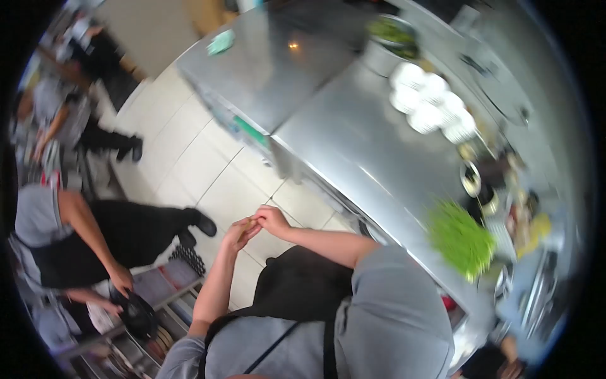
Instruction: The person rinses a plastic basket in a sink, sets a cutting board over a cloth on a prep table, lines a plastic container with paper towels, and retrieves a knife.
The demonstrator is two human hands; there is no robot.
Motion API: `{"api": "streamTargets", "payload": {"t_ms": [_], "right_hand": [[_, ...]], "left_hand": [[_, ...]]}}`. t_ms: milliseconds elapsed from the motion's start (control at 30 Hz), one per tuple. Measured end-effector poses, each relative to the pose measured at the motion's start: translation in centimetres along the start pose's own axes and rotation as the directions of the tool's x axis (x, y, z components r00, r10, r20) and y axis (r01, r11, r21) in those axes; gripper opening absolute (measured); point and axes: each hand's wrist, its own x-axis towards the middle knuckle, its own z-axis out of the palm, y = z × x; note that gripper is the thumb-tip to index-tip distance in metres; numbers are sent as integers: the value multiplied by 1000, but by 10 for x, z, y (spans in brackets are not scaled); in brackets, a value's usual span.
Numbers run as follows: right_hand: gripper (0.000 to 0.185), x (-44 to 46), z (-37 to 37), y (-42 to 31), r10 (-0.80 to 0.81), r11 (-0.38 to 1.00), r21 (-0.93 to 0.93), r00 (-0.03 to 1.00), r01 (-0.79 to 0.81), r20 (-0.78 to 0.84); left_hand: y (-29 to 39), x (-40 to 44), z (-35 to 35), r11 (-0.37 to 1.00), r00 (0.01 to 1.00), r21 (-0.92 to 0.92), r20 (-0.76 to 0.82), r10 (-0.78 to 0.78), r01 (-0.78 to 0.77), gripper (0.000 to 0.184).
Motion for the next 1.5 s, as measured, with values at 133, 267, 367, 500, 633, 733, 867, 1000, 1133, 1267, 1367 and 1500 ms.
{"api": "streamTargets", "payload": {"t_ms": [133,267,367,500,633,733,867,1000,1133,1267,1367,1500], "right_hand": [[14,-22,-63,-73,-178,966,-167,977,196,119],[13,-47,-100,-112,-183,961,-203,982,187,36],[10,-63,-127,-127,-271,954,-149,961,259,-63],[13,-87,-136,-145,-278,958,-120,946,261,-165],[13,-113,-151,-168,-243,962,-184,939,202,-242],[15,-137,-168,-170,-144,970,-236,916,55,-375],[16,-186,-250,-143,22,950,-179,627,-257,-779],[10,-273,-387,-119,-219,762,-317,236,-564,-947],[23,-350,-475,-91,-64,400,-138,122,-906,-990],[32,-382,-508,-45,107,202,-312,337,-928,-935],[28,-388,-502,-60,89,213,-285,309,-935,-947],[22,-415,-489,-55,37,289,-414,442,-863,-896]], "left_hand": [[13,-49,68,994,989,93,143,47,-61,32],[13,-63,101,991,982,61,151,112,-123,32],[16,-69,133,979,973,98,161,163,-181,31],[21,-78,147,974,952,145,278,130,-175,27],[23,-77,157,959,948,237,308,80,-157,21],[23,-77,159,948,940,298,342,6,-114,19],[28,-81,149,940,941,313,337,25,-137,19],[38,-86,138,942,955,299,288,64,-154,18],[41,-82,141,946,961,245,228,157,-213,18],[29,-75,170,954,959,206,225,171,-219,17],[18,-68,201,949,962,231,218,163,-213,16],[3,-63,224,935,963,293,235,133,-201,16]]}}
